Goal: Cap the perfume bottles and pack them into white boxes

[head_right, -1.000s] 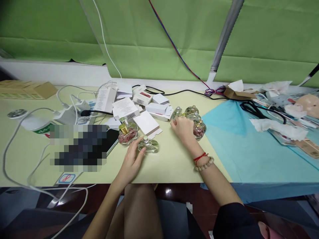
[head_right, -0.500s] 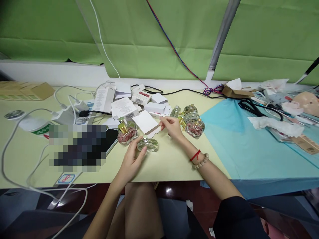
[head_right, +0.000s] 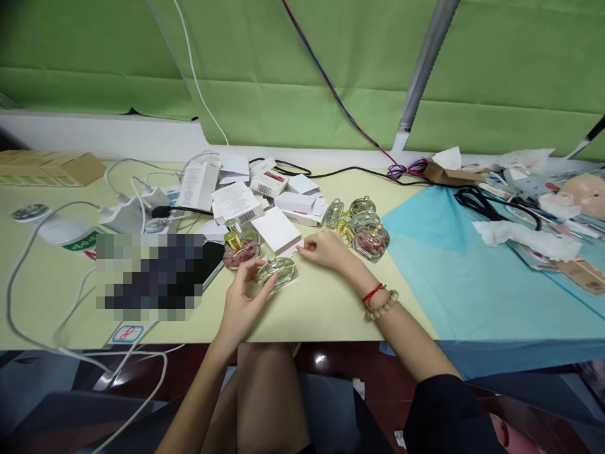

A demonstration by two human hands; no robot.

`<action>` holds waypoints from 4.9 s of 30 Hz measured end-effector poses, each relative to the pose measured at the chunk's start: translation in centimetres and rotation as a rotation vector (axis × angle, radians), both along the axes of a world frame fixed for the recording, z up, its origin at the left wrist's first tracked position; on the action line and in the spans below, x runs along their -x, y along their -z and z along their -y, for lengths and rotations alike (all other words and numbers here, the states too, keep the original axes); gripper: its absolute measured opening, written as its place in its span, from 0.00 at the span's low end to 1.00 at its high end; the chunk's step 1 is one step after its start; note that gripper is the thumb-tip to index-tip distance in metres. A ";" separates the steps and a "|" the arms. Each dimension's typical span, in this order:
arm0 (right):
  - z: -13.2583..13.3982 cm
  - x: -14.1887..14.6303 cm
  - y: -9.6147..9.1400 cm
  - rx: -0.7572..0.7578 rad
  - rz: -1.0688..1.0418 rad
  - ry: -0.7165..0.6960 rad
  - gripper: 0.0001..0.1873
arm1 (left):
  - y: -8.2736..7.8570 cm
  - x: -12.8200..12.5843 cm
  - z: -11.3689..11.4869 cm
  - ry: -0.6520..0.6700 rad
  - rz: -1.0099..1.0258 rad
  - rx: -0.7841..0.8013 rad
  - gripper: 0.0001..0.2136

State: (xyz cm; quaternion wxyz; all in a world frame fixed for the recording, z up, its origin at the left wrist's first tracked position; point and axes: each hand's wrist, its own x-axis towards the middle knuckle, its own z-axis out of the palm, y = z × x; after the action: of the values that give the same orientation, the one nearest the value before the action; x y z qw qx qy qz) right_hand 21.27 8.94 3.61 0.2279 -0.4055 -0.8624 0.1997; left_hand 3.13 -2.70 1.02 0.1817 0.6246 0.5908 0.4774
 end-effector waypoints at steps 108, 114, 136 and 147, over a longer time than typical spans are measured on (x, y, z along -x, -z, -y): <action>1.7 2.4 0.2 0.830 -0.910 -0.112 0.28 | -0.6 -0.9 1.0 0.125 -0.530 0.157 0.08; 2.2 2.7 0.4 0.853 -0.921 -0.181 0.27 | -0.5 -0.9 1.0 0.128 -0.524 0.149 0.07; 2.3 3.0 0.2 0.730 -0.957 0.118 0.21 | -0.6 -0.8 1.0 0.146 -0.519 0.132 0.08; 1.2 2.8 0.6 0.791 -0.989 0.328 0.21 | -0.4 -0.7 1.1 0.144 -0.520 0.126 0.08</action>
State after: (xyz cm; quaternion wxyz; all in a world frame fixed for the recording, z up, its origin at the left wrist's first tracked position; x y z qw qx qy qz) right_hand 18.51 7.77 2.96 0.4587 -0.4454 -0.4444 0.6275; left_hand 3.81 -3.81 1.44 0.0960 0.7541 0.6001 0.2492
